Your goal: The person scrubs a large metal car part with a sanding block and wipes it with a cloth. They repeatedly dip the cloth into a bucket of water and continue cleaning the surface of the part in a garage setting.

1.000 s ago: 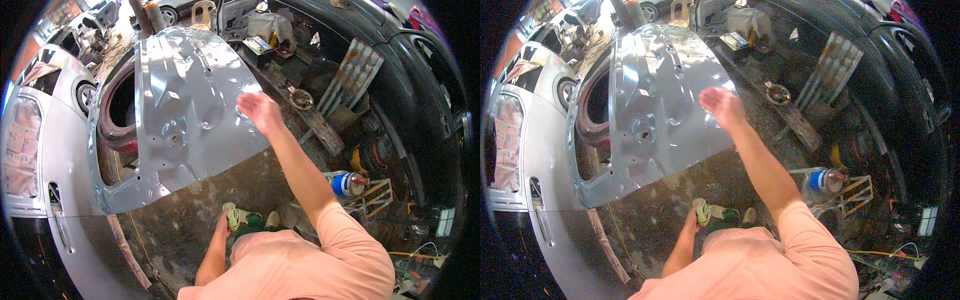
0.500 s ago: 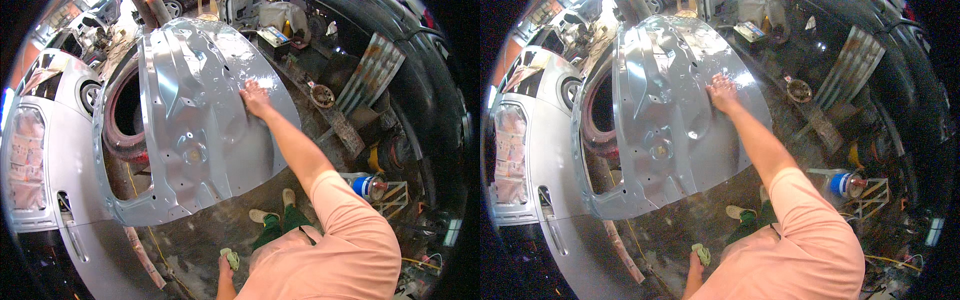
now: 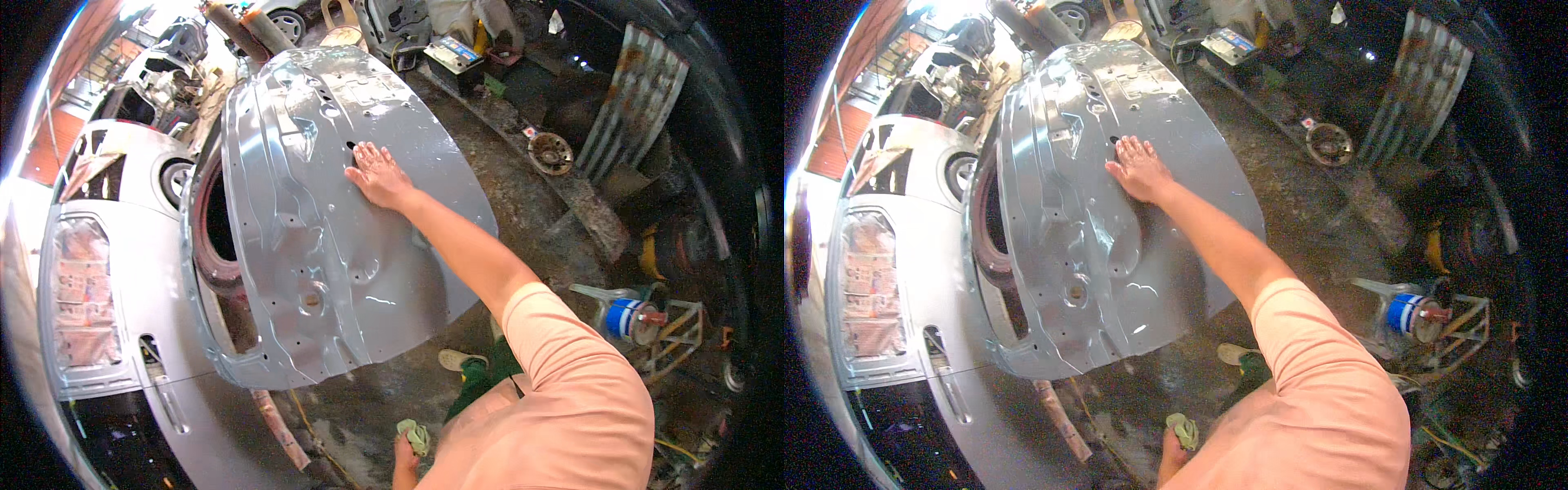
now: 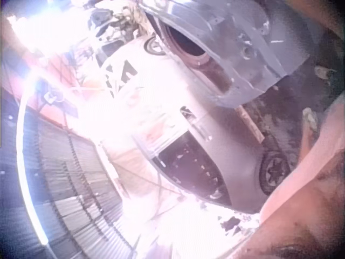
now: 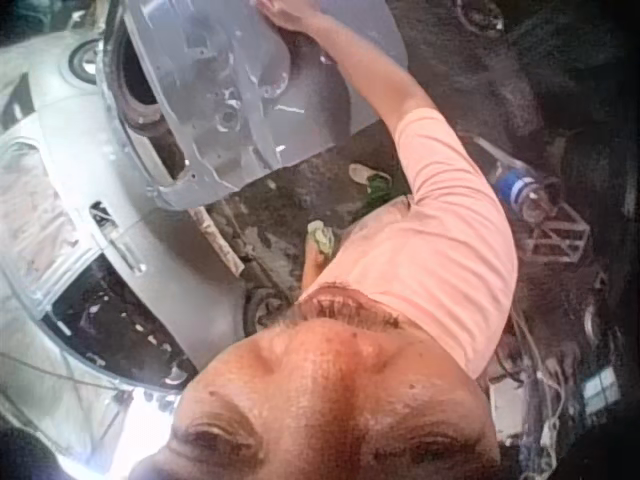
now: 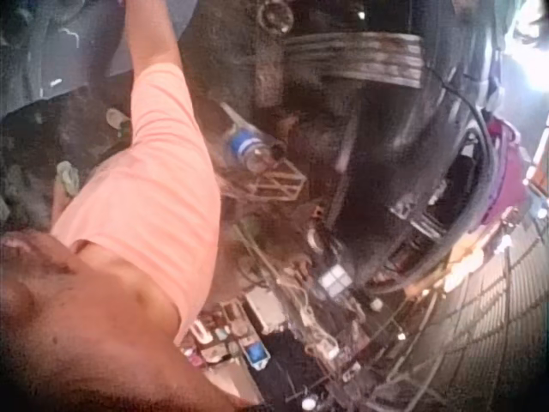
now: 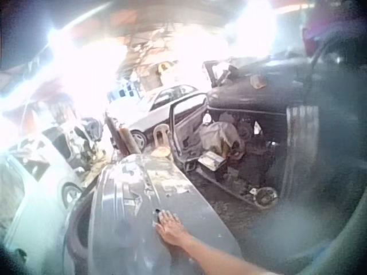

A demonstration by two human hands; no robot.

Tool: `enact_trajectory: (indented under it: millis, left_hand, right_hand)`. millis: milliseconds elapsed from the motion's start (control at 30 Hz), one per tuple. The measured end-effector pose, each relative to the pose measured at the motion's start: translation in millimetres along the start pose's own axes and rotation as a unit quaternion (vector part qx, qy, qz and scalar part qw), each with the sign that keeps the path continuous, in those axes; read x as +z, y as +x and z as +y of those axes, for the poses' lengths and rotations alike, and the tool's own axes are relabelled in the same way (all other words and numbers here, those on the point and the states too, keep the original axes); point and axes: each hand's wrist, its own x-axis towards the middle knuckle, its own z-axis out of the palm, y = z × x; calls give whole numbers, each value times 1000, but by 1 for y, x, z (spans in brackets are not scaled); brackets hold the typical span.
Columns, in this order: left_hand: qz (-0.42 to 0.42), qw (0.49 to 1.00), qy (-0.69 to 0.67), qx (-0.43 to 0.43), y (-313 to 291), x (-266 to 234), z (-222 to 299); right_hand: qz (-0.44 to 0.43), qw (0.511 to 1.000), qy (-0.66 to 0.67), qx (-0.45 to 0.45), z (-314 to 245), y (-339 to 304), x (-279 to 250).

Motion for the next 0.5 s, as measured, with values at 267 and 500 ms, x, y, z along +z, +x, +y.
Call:
enact_trajectory:
  millis: [267, 500]
  left_hand:
    - [76, 990, 101, -66, -38, 0, -11]
    - [78, 991, 112, -7, -37, 22, -9]
  right_hand:
    - [12, 976, -80, 203, 142, 28, -41]
    - [73, 965, -92, 235, 147, -100, -44]
